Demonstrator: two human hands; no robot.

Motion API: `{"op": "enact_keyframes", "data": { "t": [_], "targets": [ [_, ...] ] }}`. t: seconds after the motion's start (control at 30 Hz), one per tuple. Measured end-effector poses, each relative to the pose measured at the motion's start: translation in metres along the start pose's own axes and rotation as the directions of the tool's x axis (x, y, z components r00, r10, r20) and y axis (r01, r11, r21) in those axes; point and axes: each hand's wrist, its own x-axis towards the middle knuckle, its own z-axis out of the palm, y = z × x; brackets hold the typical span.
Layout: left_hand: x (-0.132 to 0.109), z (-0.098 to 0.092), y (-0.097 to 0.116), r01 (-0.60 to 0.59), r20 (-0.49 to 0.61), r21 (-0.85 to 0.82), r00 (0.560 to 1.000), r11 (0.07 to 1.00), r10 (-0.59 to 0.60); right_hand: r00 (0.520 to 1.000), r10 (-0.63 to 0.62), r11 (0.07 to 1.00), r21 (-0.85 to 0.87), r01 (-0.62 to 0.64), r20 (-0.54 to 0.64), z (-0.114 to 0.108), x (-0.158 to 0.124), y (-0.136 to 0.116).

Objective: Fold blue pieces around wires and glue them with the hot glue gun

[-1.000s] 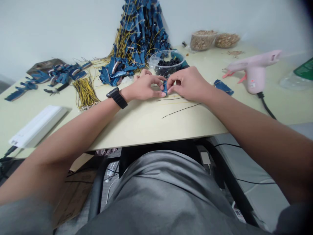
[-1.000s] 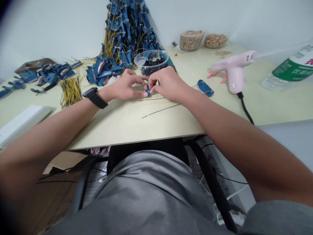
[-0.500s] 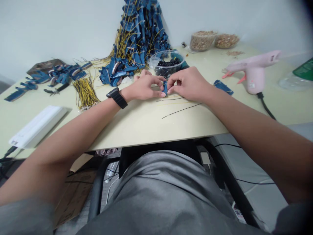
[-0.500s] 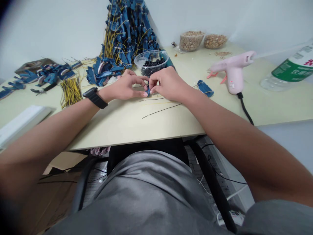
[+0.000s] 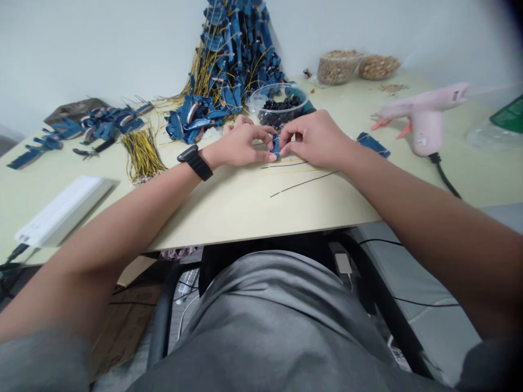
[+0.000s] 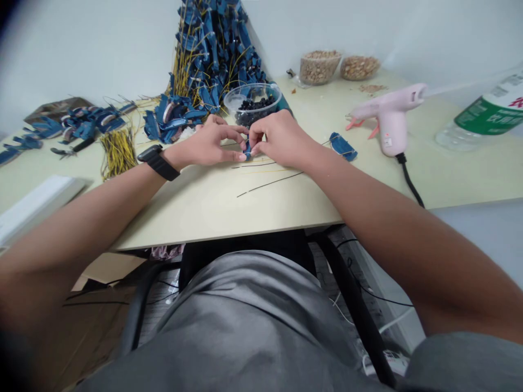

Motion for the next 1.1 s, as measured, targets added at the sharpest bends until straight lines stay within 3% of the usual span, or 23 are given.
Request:
{"op": "enact_keyframes", "data": {
  "t": [0.23,0.53,0.73,0.87,1.0,1.1],
  "targets": [
    [0.0,0.0,0.0,-0.004,-0.005,-0.005,1.0,1.0,0.004,1.0,-0.017,1.0,-0.026,0.017,-0.001,-0.001,0.001,-0.001],
    [0.0,0.0,-0.001,-0.007,0.0,-0.033,1.0,0.999,0.007,0.99,0.109,0.993,-0.044,-0.113,-0.095,-0.008,0.005,0.008],
    [-0.001,0.002,-0.002,-0.022,-0.01,-0.06,1.0,0.998,0.022,0.983,0.183,0.976,-0.127,-0.179,0.023,-0.003,0.015,-0.006],
    [-0.002,0.005,-0.001,-0.014,-0.018,-0.064,1.0,0.998,0.013,0.967,0.252,0.954,-0.177,-0.242,0.038,-0.001,0.022,-0.019],
    [-0.001,0.006,-0.004,-0.007,-0.043,-0.056,0.999,0.998,0.005,0.974,0.215,0.965,-0.168,-0.2,0.076,0.0,0.03,-0.015],
    [-0.002,-0.004,-0.004,-0.023,-0.051,-0.061,0.998,0.998,0.02,0.985,0.151,0.979,-0.15,-0.138,0.081,0.001,0.038,-0.006]
  ]
}}
